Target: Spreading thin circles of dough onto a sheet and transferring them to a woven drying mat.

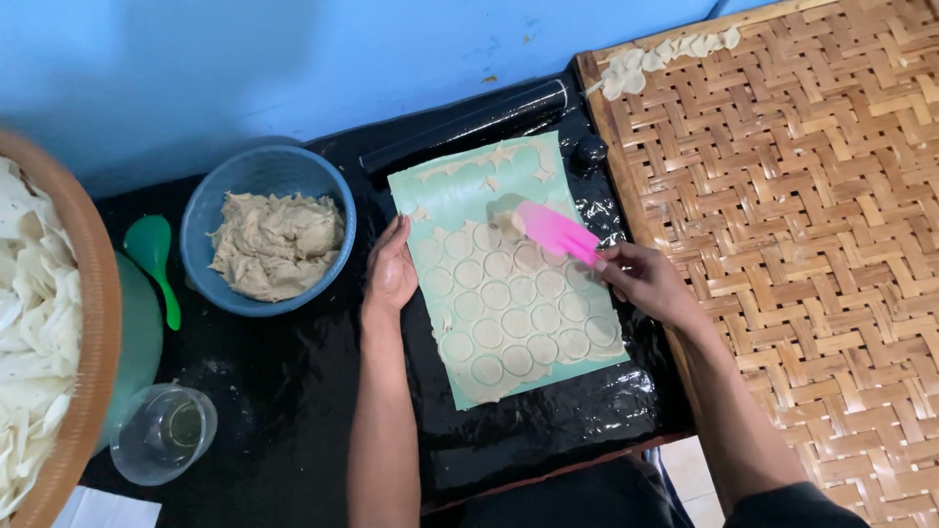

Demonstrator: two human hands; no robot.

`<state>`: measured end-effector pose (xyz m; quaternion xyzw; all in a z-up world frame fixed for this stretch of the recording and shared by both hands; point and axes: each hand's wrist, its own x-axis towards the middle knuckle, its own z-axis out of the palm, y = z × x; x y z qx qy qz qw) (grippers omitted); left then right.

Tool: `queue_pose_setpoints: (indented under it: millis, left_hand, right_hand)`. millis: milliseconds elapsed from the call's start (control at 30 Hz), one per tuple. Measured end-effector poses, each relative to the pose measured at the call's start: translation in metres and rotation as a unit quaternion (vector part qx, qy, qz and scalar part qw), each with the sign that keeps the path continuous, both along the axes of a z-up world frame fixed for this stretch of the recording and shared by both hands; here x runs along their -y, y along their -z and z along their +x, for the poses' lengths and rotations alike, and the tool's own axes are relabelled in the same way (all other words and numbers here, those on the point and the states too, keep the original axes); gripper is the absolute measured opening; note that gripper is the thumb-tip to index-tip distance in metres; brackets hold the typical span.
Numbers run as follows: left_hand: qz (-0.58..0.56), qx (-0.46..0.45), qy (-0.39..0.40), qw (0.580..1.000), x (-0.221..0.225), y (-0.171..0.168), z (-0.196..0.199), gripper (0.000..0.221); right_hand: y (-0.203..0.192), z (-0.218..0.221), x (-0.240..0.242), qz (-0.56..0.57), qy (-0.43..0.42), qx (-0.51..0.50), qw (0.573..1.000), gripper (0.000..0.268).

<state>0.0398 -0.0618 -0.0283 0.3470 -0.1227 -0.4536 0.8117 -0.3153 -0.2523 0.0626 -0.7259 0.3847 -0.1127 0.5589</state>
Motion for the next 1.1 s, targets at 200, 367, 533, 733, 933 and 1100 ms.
queue_pose_setpoints:
  millis: [200,367,533,733,933,1100]
  left_hand:
    - [0.008,0.004,-0.005,1.000,-0.001,-0.019,-0.005,0.034]
    - [0.007,0.002,-0.007,1.000,-0.001,-0.003,0.000,0.031]
    - [0.016,0.000,-0.027,1.000,0.000,0.015,0.005,0.027]
    - [0.007,-0.004,-0.021,1.000,-0.003,0.001,0.001,0.028]
    - [0.001,-0.011,0.000,1.000,-0.003,-0.016,-0.004,0.031]
    - [0.025,-0.005,-0.027,0.999,-0.001,0.001,0.002,0.033]
  right_hand:
    - [-0.016,-0.010,0.012,0.010,0.053,0.040,0.998,0.025]
    - [-0.002,-0.024,0.074,-0.078,0.170,0.061,0.980,0.028]
    - [0.021,-0.019,0.149,-0.264,0.229,-0.024,0.937,0.030]
    - [0.030,0.003,0.199,-0.265,0.257,-0.049,0.928,0.031]
    - [0.055,0.010,0.223,-0.256,0.246,-0.035,0.934,0.030]
    - [0.049,0.006,0.214,-0.357,0.240,-0.108,0.896,0.028]
